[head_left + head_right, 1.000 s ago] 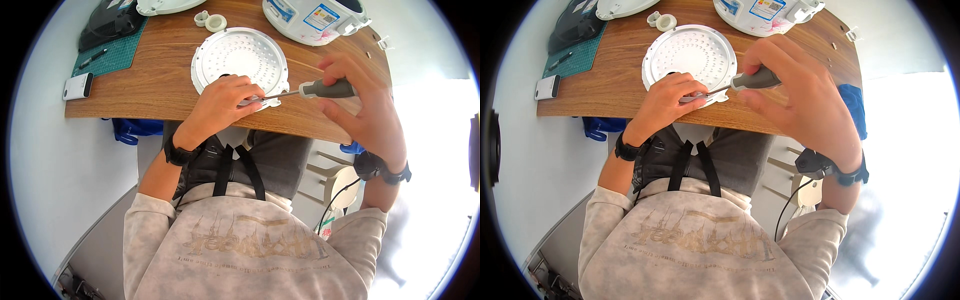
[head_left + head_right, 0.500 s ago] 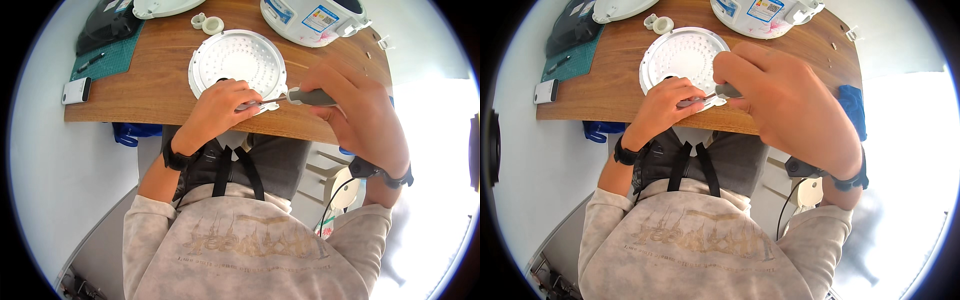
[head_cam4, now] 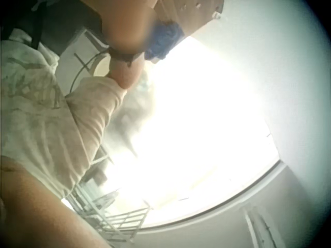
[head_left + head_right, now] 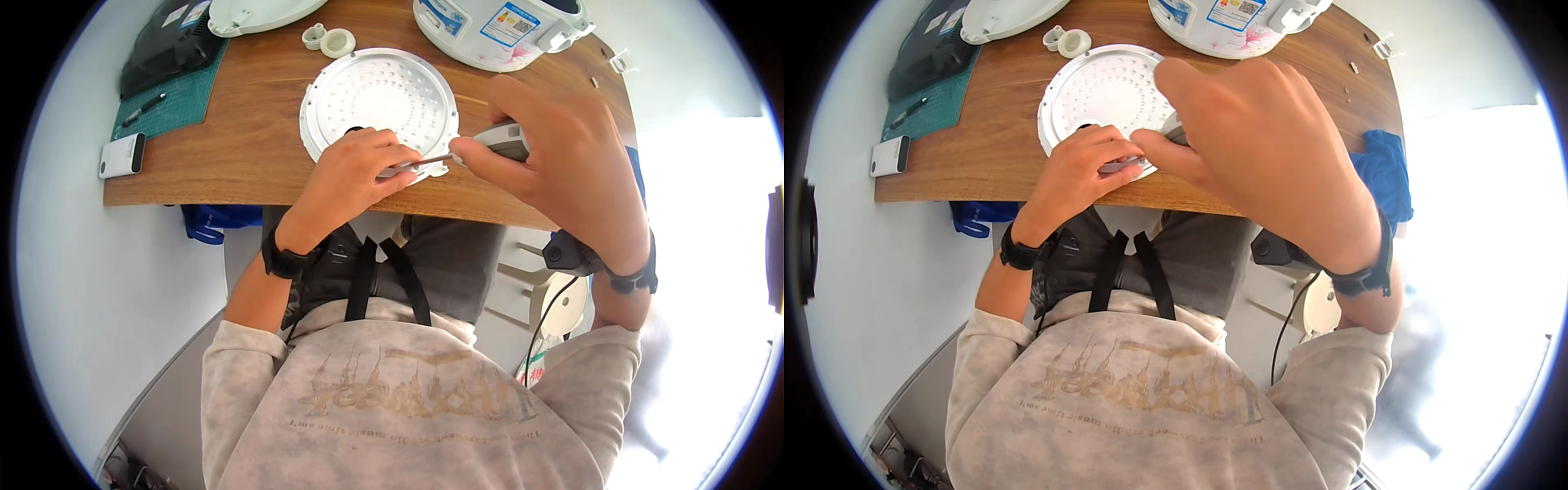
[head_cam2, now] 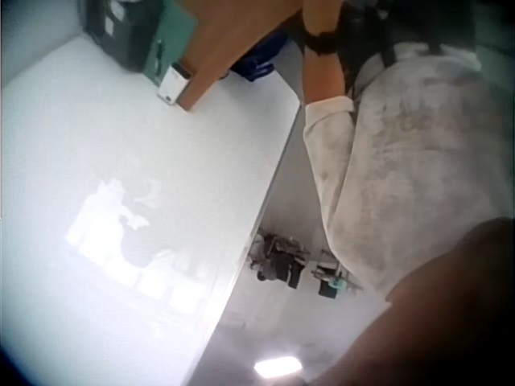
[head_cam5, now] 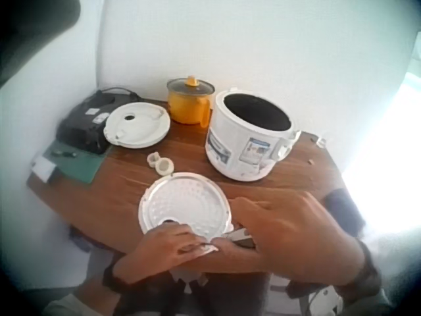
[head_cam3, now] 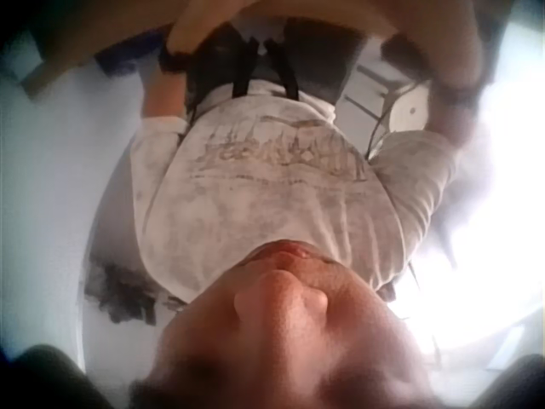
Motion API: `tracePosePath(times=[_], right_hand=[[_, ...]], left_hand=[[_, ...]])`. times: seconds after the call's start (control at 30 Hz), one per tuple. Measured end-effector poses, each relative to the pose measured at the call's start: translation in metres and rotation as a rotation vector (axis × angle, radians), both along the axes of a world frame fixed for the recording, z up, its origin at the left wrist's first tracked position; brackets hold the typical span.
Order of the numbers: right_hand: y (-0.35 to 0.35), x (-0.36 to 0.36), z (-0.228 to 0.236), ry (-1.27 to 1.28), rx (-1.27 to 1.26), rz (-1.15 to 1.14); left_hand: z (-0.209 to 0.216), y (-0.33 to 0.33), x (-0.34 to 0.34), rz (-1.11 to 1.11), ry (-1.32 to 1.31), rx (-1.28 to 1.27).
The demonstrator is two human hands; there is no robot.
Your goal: The person assembles a rice cooker lid by fitting a white plastic ring into a perforated lid and securing it with a screwdriver. They then place a small cap into the center of the lid.
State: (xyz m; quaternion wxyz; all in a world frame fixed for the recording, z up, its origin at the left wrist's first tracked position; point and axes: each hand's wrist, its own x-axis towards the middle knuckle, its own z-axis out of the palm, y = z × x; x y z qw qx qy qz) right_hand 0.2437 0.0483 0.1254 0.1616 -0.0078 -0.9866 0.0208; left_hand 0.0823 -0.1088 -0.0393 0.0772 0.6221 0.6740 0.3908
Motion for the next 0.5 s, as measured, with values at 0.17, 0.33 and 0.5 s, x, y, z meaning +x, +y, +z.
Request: tracePosePath(times=[0.17,0.33,0.5], right_hand=[[0.005,0.016,-0.005,0.057,-0.113,-0.078],[0.009,0.053,-0.002,0.107,-0.399,-0.404],[0.033,0.098,-0.027,0.291,-0.757,-0.703]], left_hand=[[0.009,0.000,0.002,-0.002,-0.085,-0.079],[0.009,-0.001,0.001,0.014,-0.051,-0.053],[0.009,0.000,0.000,-0.035,0.098,-0.038]])
